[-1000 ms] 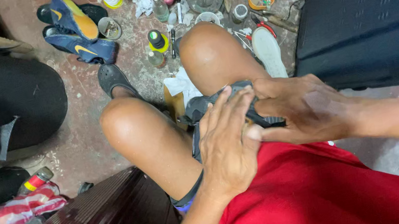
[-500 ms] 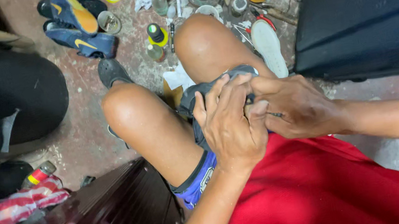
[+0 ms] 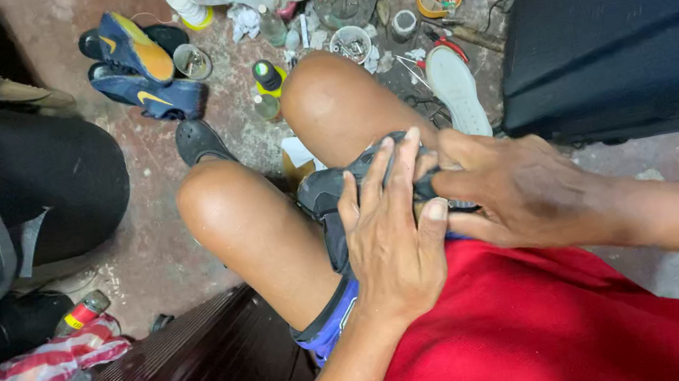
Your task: The person wipes a wooden shoe last with a white cloth, then picks up a black sneaker and inserts the last into it. The person repeatedly adjusts and presses the shoe around the last to shape it.
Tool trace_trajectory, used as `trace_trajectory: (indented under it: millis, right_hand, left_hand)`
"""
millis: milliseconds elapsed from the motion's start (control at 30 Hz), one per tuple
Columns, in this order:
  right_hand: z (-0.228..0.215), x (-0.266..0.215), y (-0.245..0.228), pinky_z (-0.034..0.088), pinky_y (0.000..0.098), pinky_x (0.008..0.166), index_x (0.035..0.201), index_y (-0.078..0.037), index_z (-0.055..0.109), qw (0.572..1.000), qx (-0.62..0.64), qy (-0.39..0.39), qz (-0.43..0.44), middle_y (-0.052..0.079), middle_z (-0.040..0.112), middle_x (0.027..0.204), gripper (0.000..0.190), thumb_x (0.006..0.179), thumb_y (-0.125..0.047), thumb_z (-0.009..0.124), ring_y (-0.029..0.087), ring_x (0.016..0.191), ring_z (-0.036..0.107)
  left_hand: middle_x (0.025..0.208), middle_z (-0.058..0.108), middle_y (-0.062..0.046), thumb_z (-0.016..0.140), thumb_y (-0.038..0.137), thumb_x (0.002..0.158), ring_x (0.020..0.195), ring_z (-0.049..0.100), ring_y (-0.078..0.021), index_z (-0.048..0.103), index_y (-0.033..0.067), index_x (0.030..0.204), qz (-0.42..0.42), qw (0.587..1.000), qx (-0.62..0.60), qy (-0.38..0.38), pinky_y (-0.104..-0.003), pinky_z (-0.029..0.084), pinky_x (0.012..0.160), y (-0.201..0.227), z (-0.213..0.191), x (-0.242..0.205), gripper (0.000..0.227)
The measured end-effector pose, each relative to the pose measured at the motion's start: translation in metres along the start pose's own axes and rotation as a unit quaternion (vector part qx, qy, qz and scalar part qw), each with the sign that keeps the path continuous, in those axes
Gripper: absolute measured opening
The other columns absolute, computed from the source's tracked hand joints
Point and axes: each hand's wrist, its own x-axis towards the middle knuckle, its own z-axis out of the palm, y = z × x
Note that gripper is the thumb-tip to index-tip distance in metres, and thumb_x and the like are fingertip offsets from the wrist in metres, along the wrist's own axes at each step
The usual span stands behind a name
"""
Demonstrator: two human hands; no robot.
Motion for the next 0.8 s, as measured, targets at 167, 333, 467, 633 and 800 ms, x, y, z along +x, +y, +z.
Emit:
trace_trajectory:
  millis: [167, 333, 467, 633, 800]
  right_hand:
    - [0.014, -0.009, 0.002, 0.055, 0.0444, 0.067, 0.111, -0.006, 0.067, 0.998, 0.060, 0.030, -0.003, 0.017, 0.062, 0.120, 0.027, 0.087, -0.019, 0.070, 0.037, 0.085, 0.067]
    - [0.023, -0.009, 0.005, 0.051, 0.0427, 0.061, 0.089, -0.007, 0.064, 0.991, 0.077, 0.090, -0.064, 0.014, 0.053, 0.088, 0.006, 0.088, -0.010, 0.069, 0.034, 0.071, 0.064]
    - [0.026, -0.018, -0.002, 0.050, 0.0425, 0.058, 0.093, -0.003, 0.063, 0.988, 0.093, 0.110, -0.061, 0.013, 0.057, 0.091, 0.007, 0.087, -0.006, 0.066, 0.035, 0.072, 0.064]
    - [0.015, -0.007, -0.015, 0.050, 0.0415, 0.057, 0.091, -0.004, 0.061, 0.986, 0.089, 0.115, -0.081, 0.014, 0.058, 0.093, 0.008, 0.086, -0.005, 0.067, 0.035, 0.073, 0.064]
    - [0.011, 0.001, -0.010, 0.052, 0.0400, 0.062, 0.096, -0.003, 0.064, 0.980, 0.100, 0.133, -0.110, 0.015, 0.058, 0.096, 0.013, 0.087, -0.008, 0.070, 0.035, 0.079, 0.064]
  left_hand:
    - [0.133, 0.070, -0.007, 0.044, 0.029, 0.109, 0.139, 0.054, -0.0314, 0.058, 0.0101, 0.145, -0.015, 0.998, 0.067, 0.013, -0.063, 0.022, 0.124, 0.002, 0.016, -0.006, 0.043]
    - [0.118, 0.072, -0.006, 0.048, 0.026, 0.108, 0.129, 0.059, -0.0297, 0.060, 0.0126, 0.139, -0.019, 0.996, 0.049, 0.069, -0.060, 0.027, 0.123, 0.004, 0.028, -0.006, 0.037]
    - [0.117, 0.072, -0.008, 0.051, 0.024, 0.108, 0.122, 0.061, -0.0299, 0.062, 0.0125, 0.137, -0.025, 0.995, 0.055, 0.078, -0.058, 0.032, 0.121, 0.002, 0.030, -0.009, 0.033]
    - [0.114, 0.073, -0.009, 0.051, 0.023, 0.107, 0.117, 0.063, -0.0298, 0.066, 0.0140, 0.131, -0.029, 0.994, 0.048, 0.099, -0.055, 0.037, 0.117, 0.003, 0.026, 0.001, 0.029]
    - [0.126, 0.070, -0.011, 0.057, 0.027, 0.106, 0.125, 0.063, -0.0323, 0.064, 0.0139, 0.133, -0.024, 0.998, 0.000, 0.056, -0.046, 0.045, 0.111, 0.003, 0.005, 0.012, 0.031]
